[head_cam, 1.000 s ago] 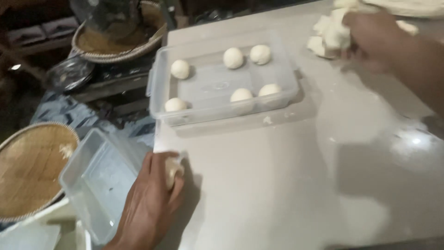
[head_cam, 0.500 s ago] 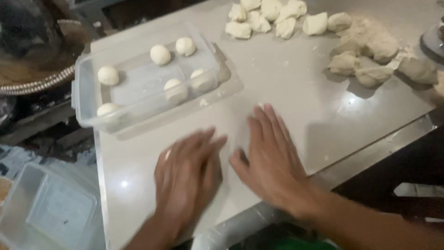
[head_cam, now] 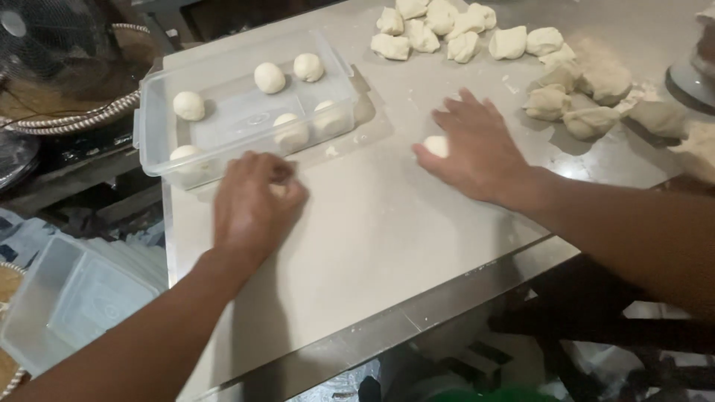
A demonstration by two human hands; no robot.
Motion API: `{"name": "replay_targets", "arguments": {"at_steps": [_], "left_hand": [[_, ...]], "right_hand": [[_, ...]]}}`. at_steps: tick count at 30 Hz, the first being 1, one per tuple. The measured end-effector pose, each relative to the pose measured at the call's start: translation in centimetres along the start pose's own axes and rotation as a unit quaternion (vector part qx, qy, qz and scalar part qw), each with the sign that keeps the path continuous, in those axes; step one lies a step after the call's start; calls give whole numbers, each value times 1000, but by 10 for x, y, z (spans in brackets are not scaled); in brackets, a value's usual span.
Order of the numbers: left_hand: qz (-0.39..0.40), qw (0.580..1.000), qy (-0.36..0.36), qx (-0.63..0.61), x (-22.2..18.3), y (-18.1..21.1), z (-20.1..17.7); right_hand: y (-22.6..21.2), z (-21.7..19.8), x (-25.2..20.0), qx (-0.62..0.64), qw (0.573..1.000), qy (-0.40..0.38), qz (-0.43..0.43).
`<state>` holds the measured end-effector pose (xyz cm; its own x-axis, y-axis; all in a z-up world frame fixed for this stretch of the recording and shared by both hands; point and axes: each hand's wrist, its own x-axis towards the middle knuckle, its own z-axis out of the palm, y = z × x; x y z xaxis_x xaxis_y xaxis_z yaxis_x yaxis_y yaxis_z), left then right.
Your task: Shaping portions of dough into round balls and placing them into storage containers.
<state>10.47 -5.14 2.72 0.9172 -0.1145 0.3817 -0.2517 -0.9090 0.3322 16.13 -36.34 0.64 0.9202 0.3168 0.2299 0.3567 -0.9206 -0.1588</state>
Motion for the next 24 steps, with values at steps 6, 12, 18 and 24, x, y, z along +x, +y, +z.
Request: {"name": "replay_targets", "arguments": {"at_steps": [6, 12, 18, 24], "left_hand": [[-195, 976, -79, 59, -45, 2, -40], [-54, 995, 16, -77, -110, 21, -16], [-17, 992, -65, -105, -39, 85, -7], [80, 995, -26, -54, 8, 39, 18]], "right_hand": [[-1, -5, -72, 63, 995, 50, 62], [-69, 1, -112, 102, 991, 86, 29], [-108, 14, -50, 28, 998, 35, -36], [-63, 19, 27, 1, 1000, -17, -18]]}}
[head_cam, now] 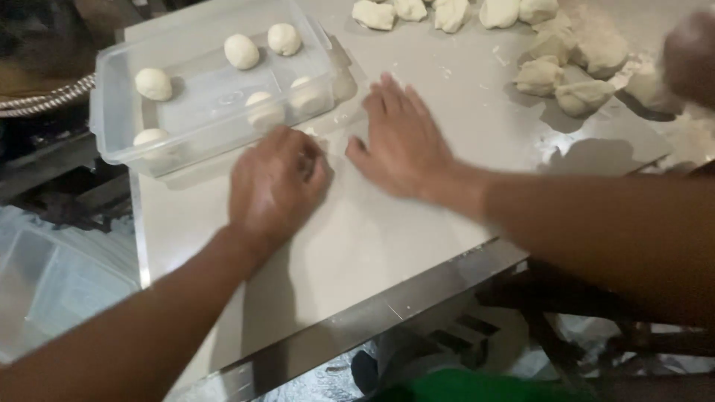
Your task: Shaping portions of dough into round balls and placing them into storage containers.
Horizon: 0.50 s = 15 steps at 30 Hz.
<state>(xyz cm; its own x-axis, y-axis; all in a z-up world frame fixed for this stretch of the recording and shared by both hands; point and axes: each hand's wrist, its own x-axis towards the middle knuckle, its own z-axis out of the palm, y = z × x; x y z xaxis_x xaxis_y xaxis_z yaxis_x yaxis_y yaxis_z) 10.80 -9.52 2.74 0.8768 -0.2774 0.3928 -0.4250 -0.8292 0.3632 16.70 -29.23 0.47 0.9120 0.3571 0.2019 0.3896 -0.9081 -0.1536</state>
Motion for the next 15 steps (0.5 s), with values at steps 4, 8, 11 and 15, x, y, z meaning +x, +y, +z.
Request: {"name": "replay_targets", "arguments": {"at_steps": [4, 8, 11, 15], "left_hand": [[17, 998, 59, 29, -2, -16, -17], [-72, 992, 36, 97, -34, -40, -30], [-98, 984, 62, 138, -73, -33, -38], [-99, 987, 81, -95, -109, 23, -34]], "right_hand": [[35, -19, -11, -17, 1000, 22, -14], [61, -26, -48, -14, 999, -5, 31], [68, -5, -102, 32, 998, 59, 11], [2, -17, -140, 181, 980, 85, 3]]}}
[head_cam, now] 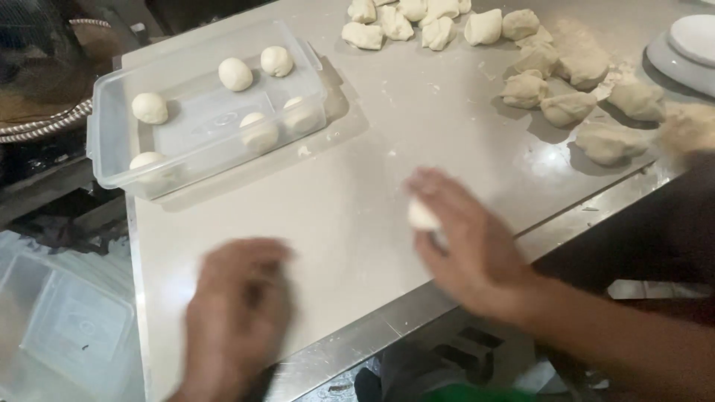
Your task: Shaping portions of dough into round balls and placing them into storage containers.
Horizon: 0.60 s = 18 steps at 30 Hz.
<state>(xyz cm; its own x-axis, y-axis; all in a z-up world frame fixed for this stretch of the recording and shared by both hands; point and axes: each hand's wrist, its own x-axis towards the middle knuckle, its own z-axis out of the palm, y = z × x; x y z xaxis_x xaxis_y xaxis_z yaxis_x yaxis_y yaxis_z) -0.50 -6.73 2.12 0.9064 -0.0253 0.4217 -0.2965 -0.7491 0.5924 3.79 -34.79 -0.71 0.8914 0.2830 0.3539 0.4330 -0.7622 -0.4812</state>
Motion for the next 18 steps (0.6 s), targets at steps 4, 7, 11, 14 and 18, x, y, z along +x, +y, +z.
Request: {"name": "replay_targets", "arguments": {"at_steps": [4, 7, 11, 14, 18], "left_hand": [[117, 991, -58, 37, 40, 26, 34], [107, 993, -41, 27, 76, 13, 58], [128, 989, 1, 80, 104, -10, 59], [89, 991, -15, 96, 111, -21, 36], [60, 988, -21, 144, 104, -47, 15]], "right_hand": [[-30, 23, 36, -18, 996, 3, -91], [-21, 40, 78, -39, 994, -5, -99], [-7, 24, 123, -114, 987, -100, -48], [15, 10, 131, -155, 980, -117, -42], [54, -9, 105, -224, 967, -98, -71]]}}
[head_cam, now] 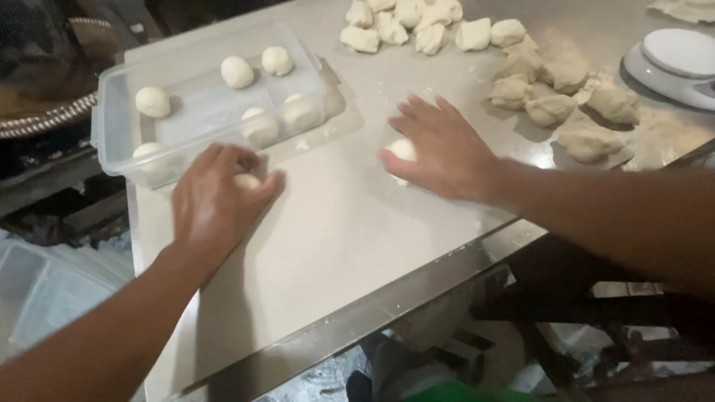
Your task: Shaping portions of dough into round balls and placing them into storage containers.
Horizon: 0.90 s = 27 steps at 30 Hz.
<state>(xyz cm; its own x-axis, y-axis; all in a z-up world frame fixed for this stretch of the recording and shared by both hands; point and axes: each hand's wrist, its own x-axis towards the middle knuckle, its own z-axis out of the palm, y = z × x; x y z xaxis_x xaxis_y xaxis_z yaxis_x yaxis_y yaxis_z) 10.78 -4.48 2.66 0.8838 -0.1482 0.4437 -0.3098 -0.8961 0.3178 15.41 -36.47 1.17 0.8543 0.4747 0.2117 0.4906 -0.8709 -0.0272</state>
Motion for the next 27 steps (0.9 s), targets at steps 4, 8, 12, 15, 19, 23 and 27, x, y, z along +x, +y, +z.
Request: {"name": "replay_targets", "arguments": {"at_steps": [4, 8, 12, 15, 19, 23, 27], "left_hand": [[22, 991, 46, 122, -51, 8, -21], [-84, 996, -9, 14, -73, 49, -13], [24, 997, -32, -67, -45, 83, 1], [67, 997, 16, -41, -9, 64, 21], [48, 999, -15, -17, -7, 16, 0], [-46, 997, 0, 60, -33, -5, -26], [-146, 988, 23, 35, -75, 40, -42]], "right_hand": [[-30, -5, -56, 120, 988, -30, 89], [-77, -3, -72, 211, 969, 9, 126], [-114, 1, -39, 173, 984, 38, -37], [-95, 6, 2, 160, 986, 29, -28], [-43, 1, 22, 107, 994, -2, -20], [-1, -4, -23, 89, 996, 20, 11], [-20, 13, -80, 271, 959, 85, 1]]}}
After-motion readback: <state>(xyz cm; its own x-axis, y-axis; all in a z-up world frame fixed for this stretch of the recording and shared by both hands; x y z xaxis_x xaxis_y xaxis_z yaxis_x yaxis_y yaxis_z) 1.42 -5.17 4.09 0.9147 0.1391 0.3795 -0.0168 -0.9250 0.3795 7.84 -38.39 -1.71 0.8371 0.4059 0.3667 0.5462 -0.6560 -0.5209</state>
